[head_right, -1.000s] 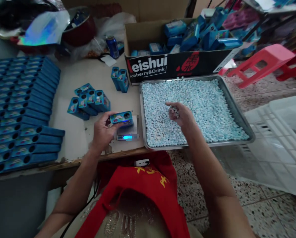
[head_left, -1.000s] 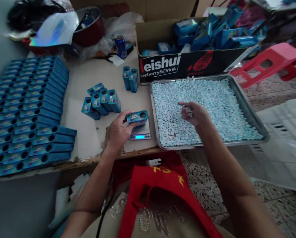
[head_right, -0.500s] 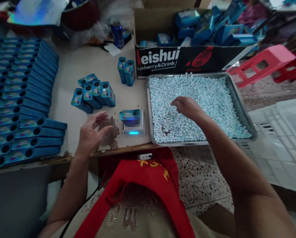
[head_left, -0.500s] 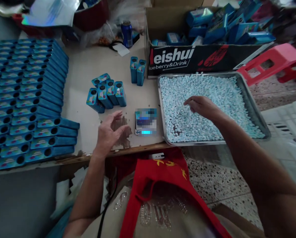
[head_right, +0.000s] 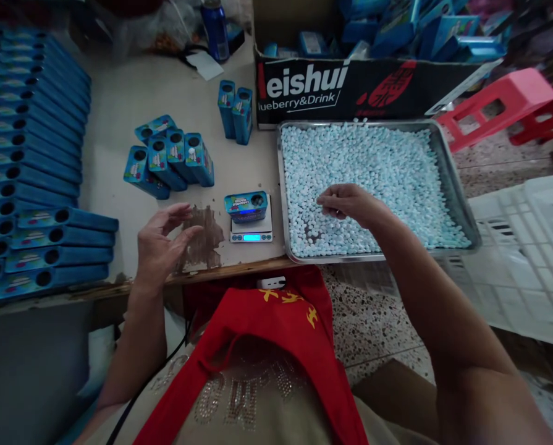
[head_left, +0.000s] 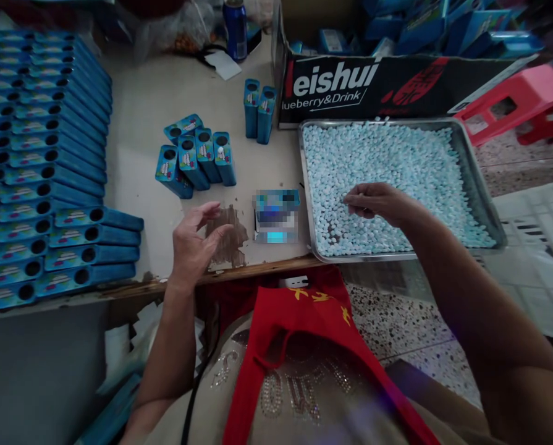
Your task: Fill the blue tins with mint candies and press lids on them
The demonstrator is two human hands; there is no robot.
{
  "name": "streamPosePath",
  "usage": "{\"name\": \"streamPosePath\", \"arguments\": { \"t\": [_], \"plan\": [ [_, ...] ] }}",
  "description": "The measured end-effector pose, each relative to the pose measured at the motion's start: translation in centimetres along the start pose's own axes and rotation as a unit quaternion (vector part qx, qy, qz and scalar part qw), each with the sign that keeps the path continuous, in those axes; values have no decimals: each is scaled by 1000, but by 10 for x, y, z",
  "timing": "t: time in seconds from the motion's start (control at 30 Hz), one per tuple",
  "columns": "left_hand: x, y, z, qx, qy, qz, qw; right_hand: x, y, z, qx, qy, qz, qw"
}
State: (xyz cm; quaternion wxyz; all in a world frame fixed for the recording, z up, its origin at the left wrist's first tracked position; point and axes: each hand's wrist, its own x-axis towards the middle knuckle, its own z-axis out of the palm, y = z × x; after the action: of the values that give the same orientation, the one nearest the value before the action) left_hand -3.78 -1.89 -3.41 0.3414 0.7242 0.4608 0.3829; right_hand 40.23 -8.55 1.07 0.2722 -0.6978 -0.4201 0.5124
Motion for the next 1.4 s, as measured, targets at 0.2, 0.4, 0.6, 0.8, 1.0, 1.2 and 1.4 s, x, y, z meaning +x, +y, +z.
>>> {"name": "streamPosePath", "arguments": {
  "t": [0.2,0.4,0.6,0.8,1.0,1.2,1.4],
  "plan": [
    [4,9,9,-10,-2,7,1000,1,-60,9,-150,-57,-107,981],
    [1,21,16,-28,-43,-35,998,-10,-123,42,-295,-75,-226,925],
    [-5,18,15,-46,-51,-47,997,-17,-139,66,-342,-52,-291,892],
    [5,19,19,-41,-60,-16,997,-18,-134,64,-261,-50,-235,935],
    [18,25,36,-24,-69,41,997,-21,-122,61,-121,-39,-202,971],
    [16,29,44,-6,-80,42,996,-20,-123,69,-124,-55,-191,972],
    [12,29,39,3,-82,16,997,-13,-110,67,-72,-68,-202,974]
  ]
}}
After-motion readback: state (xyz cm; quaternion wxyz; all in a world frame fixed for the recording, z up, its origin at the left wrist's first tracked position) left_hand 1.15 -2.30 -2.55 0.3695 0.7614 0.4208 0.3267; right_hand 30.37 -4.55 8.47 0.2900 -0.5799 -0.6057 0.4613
